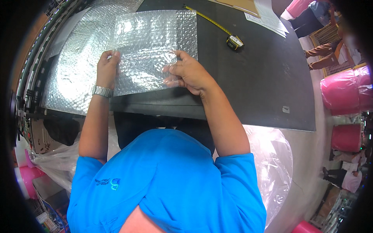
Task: The person measures a sheet of bubble wrap with a tape measure, then repeatedly picks up stacks of bubble wrap from a nearby bag and places them on a table. The person aligns and stacks the sheets while occasionally using the tape measure.
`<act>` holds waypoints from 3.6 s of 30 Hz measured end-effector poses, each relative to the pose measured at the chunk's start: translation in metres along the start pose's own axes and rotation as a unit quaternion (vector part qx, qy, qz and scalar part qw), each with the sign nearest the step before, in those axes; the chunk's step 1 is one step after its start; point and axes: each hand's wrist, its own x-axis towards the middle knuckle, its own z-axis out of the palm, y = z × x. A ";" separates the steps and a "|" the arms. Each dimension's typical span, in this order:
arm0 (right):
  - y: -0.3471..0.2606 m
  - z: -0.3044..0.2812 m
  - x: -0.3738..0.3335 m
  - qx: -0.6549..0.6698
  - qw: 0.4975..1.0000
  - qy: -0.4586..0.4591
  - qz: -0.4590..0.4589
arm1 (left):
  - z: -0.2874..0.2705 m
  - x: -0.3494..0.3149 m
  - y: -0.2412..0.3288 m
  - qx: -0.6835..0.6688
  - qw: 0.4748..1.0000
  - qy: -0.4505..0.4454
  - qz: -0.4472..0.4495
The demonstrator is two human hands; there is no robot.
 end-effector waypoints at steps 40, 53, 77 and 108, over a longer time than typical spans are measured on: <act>-0.032 -0.174 -0.023 -0.576 0.684 0.408 -0.184 | 0.029 -0.019 -0.016 0.354 0.868 -0.111 0.330; -0.057 -0.197 0.002 -0.304 0.848 0.402 -0.164 | 0.034 -0.051 -0.024 0.460 0.804 -0.221 0.304; -0.084 -0.249 -0.150 -0.371 0.884 0.247 0.142 | 0.035 -0.042 -0.036 0.460 0.805 -0.216 0.306; -0.082 -0.248 -0.147 -0.429 0.865 0.232 0.114 | 0.035 -0.032 -0.029 0.451 0.811 -0.241 0.284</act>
